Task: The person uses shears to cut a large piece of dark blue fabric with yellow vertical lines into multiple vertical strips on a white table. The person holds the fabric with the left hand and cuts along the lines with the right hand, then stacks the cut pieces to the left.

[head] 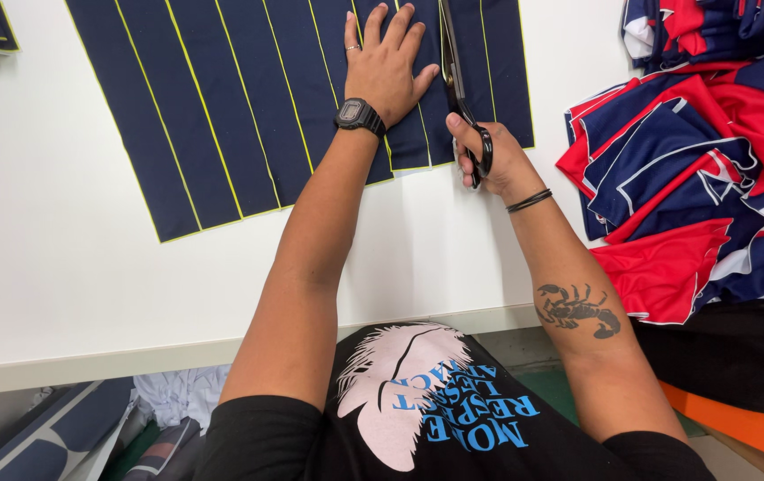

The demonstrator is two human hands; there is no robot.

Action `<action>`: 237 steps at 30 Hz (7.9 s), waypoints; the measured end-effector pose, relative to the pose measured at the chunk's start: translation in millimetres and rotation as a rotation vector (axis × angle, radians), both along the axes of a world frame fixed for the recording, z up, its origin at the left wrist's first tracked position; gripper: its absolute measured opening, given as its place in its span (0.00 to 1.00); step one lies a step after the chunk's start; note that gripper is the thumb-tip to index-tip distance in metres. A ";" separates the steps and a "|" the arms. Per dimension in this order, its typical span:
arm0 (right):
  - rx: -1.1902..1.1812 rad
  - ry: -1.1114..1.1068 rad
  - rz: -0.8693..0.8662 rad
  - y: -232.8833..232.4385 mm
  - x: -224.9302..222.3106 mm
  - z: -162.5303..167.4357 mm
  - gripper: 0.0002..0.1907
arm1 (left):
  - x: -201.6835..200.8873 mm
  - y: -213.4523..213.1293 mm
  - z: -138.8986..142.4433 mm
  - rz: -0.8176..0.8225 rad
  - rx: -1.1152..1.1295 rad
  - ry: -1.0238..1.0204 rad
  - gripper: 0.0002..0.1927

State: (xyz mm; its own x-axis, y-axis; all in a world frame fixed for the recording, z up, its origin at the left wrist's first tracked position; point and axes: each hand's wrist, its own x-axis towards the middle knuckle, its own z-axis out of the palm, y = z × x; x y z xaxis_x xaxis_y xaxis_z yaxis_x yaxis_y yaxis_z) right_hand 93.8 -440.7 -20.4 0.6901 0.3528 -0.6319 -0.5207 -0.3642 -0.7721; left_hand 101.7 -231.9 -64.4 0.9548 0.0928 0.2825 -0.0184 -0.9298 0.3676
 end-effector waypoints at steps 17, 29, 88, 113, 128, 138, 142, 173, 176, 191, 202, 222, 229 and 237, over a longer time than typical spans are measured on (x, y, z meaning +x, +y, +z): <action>0.028 0.026 0.060 23.0 27.7 16.6 0.33 | 0.5 2.2 6.0 0.007 0.001 -0.004 0.31; 0.070 0.024 0.012 35.0 37.6 19.2 0.29 | 5.7 4.5 7.5 0.008 -0.002 0.053 0.32; 0.031 0.050 0.072 74.4 107.7 30.6 0.34 | 79.5 52.5 29.4 0.021 0.063 0.167 0.33; 0.042 0.057 0.051 84.0 101.1 49.7 0.33 | 77.0 52.3 39.0 0.032 0.053 0.189 0.34; 0.062 0.010 0.064 101.7 115.7 60.9 0.33 | 73.8 54.3 44.5 0.031 0.038 0.194 0.34; 0.207 0.016 0.107 54.9 96.7 55.1 0.31 | 80.1 50.1 40.8 0.037 0.082 0.168 0.33; 0.378 -0.065 0.187 -47.3 17.2 47.6 0.28 | 88.5 39.6 44.5 0.015 0.172 0.202 0.33; 0.007 0.106 0.090 -191.5 -147.9 -16.9 0.30 | -86.8 -110.1 -33.5 -0.210 -0.092 -0.159 0.06; 0.002 0.085 0.113 -188.6 -146.3 -18.6 0.31 | -87.3 -110.0 -37.8 -0.211 -0.093 -0.159 0.06; 0.014 0.089 0.049 -185.6 -148.1 -17.4 0.30 | -87.2 -110.8 -46.5 -0.216 -0.090 -0.164 0.08; -0.110 0.088 0.031 -174.4 -149.9 -7.3 0.27 | -87.6 -111.5 -44.5 -0.207 -0.088 -0.161 0.07; 0.031 0.083 0.091 -167.3 -117.4 -12.8 0.30 | -89.3 -110.3 -39.3 -0.207 -0.118 -0.143 0.08; 0.046 0.078 0.076 -164.8 -116.0 -10.3 0.29 | -89.3 -110.5 -42.1 -0.208 -0.119 -0.137 0.08; 0.032 0.073 0.054 -161.1 -115.7 -7.3 0.28 | -88.9 -110.5 -37.7 -0.201 -0.104 -0.150 0.07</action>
